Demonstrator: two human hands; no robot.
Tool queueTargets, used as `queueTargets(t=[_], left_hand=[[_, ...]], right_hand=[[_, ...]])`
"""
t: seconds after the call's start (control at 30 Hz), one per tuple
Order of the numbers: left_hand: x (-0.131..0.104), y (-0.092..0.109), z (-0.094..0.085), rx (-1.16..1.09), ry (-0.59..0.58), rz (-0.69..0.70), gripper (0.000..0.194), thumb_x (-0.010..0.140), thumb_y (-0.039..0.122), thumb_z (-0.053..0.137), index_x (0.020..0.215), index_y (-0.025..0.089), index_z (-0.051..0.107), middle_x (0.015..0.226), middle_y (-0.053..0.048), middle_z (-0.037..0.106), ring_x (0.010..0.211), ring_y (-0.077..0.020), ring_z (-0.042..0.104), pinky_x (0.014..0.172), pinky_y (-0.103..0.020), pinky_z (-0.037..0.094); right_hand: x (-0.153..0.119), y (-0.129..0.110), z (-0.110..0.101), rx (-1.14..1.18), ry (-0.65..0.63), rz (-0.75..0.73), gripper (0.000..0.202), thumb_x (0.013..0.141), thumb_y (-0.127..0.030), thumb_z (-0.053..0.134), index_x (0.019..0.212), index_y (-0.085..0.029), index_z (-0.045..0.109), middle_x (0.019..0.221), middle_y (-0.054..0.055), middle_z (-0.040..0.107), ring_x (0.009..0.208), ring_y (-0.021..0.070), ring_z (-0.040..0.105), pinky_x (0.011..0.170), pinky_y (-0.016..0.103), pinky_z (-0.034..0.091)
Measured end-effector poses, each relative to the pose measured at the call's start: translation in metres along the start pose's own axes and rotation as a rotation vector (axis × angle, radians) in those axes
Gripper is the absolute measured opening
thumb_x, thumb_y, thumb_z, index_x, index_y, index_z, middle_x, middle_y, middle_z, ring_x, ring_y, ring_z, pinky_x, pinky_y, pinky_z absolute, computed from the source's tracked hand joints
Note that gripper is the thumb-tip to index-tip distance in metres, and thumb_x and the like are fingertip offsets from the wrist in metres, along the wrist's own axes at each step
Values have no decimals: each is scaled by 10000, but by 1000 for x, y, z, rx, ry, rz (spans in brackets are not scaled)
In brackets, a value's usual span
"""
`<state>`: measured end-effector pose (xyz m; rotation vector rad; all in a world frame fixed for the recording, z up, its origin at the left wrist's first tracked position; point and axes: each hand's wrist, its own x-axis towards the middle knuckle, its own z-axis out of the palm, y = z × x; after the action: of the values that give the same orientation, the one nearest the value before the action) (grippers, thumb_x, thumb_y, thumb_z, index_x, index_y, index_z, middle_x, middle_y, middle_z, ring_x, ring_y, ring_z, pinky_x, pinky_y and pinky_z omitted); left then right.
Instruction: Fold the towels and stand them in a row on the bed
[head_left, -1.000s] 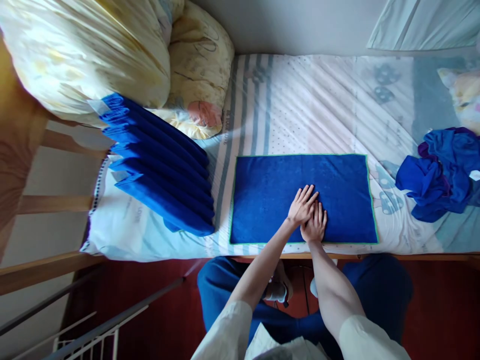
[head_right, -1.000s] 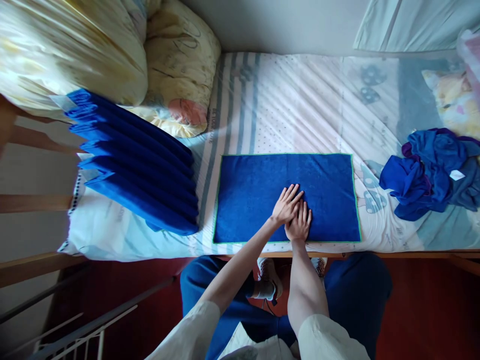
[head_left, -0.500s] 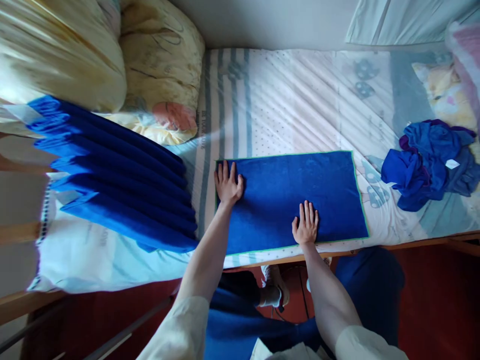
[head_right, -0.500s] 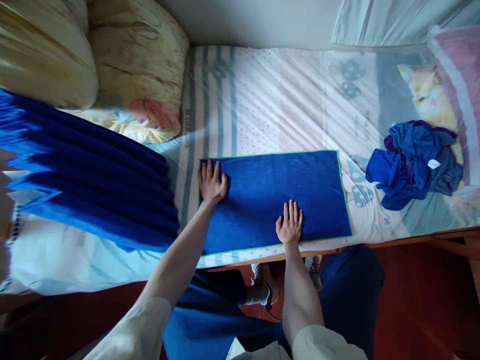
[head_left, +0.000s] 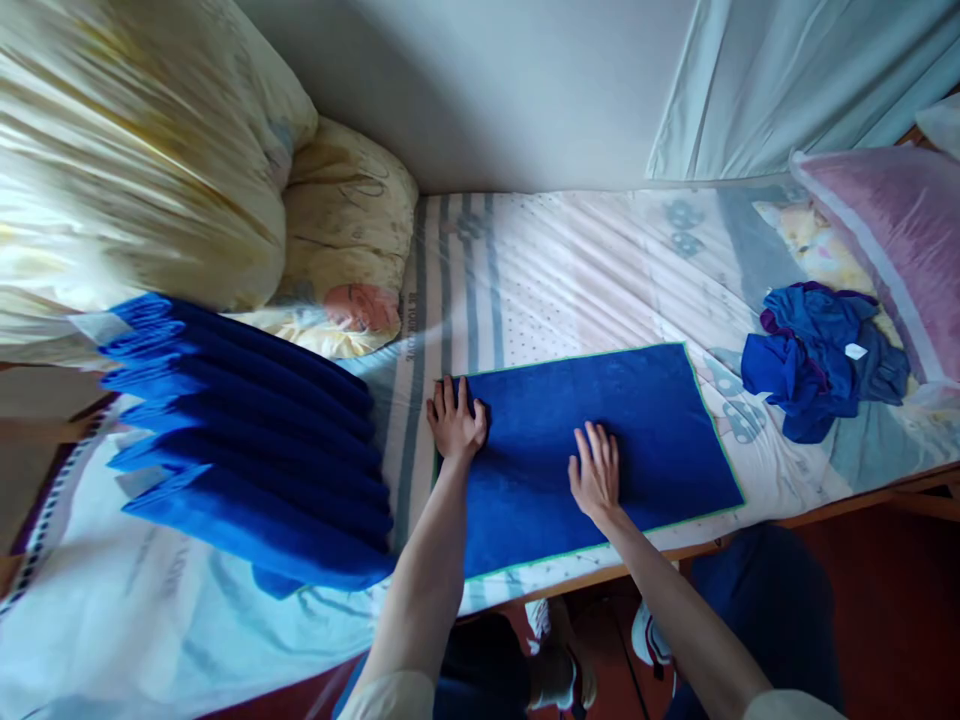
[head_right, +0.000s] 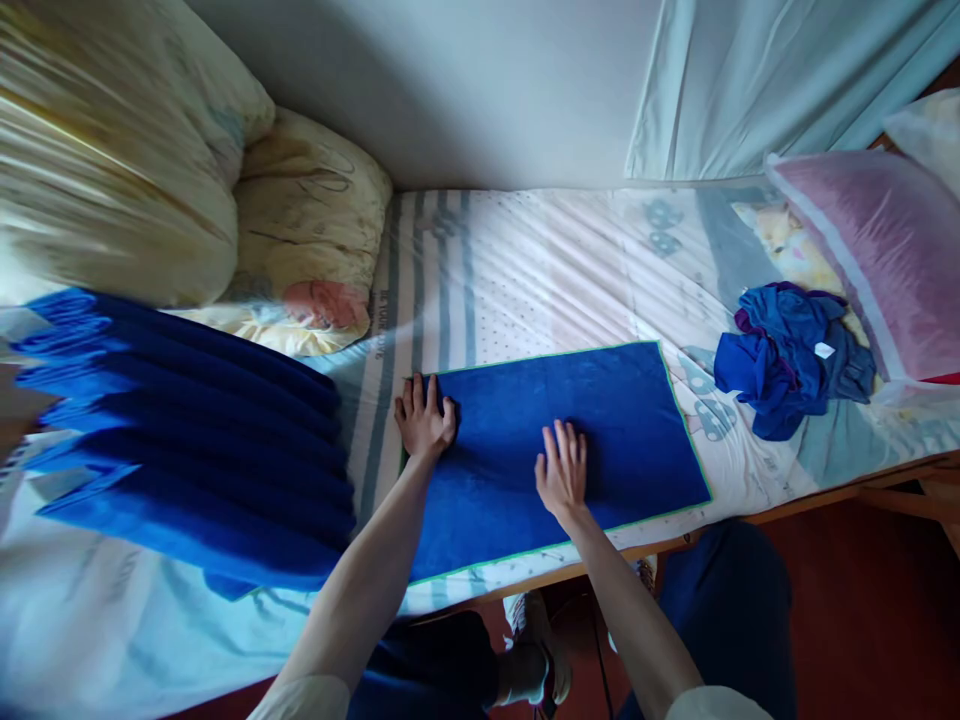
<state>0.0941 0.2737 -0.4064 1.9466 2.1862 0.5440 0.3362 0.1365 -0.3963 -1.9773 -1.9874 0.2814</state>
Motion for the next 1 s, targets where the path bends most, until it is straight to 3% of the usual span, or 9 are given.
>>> queueTargets(t=[0.1,0.2,0.4,0.53,0.67,0.8,0.87,0.93,1.0], left_hand=[[0,-1,1,-3,9,1,628,973,352,385,1546,107,453,1642,-189,359,1559,-337,253,1268,-579,168],[1,-3,3,-1,-2,-17,634,967,351,392,1555,119,443,1648,-183,350,1560,-336,250,1269,-580,166],[1,-5,6,-22,6,-18,639,973,377,390,1563,136,433,1657,-165,342,1565,-329,239,1275,-578,146],[0,-2,4,-32,12,-11,638,977,384,375,1552,118,445,1656,-173,339,1566,-331,234,1277,-574,139],[0,0,2,-45,17,-18,639,973,384,372,1550,120,449,1659,-168,337,1564,-335,237,1280,-575,129],[1,-1,2,-51,0,-25,645,973,376,369,1553,104,439,1671,-173,307,1566,-343,222,1283,-577,114],[1,0,2,-50,-5,-28,643,973,374,371,1551,103,441,1671,-171,306,1565,-344,223,1285,-573,108],[0,2,0,-47,-5,-31,638,974,375,377,1551,110,445,1669,-167,315,1563,-341,232,1286,-563,109],[0,5,-3,-33,-4,-40,632,979,373,374,1552,115,445,1668,-163,318,1561,-332,240,1288,-548,110]], right_hand=[[38,-2,2,68,-96,-244,557,1030,-304,417,1583,-243,409,1655,64,384,1553,214,290,1276,446,235],[61,42,-6,40,-129,-338,561,1036,-353,428,1582,-226,410,1639,63,414,1541,184,312,1279,409,233],[78,186,-46,-206,9,-49,598,1049,-349,368,1604,-128,350,1644,128,388,1539,224,318,1260,448,249],[92,226,-57,-286,56,119,611,1059,-362,313,1578,-44,364,1632,191,385,1533,253,318,1244,488,259],[105,164,-38,-277,116,177,606,1054,-330,319,1576,-24,356,1647,228,335,1566,310,222,1248,591,188],[113,47,6,-53,-86,-235,598,1047,-374,392,1588,-120,378,1658,132,361,1585,240,201,1294,489,160],[119,10,22,8,-157,-365,619,1048,-418,403,1594,-129,368,1667,104,346,1581,212,219,1308,448,140],[128,6,24,13,-189,-398,636,1052,-445,390,1603,-129,349,1673,87,333,1578,196,230,1314,421,128],[137,34,13,-13,-191,-350,648,1056,-453,371,1613,-125,327,1673,85,330,1578,195,232,1315,413,126]])
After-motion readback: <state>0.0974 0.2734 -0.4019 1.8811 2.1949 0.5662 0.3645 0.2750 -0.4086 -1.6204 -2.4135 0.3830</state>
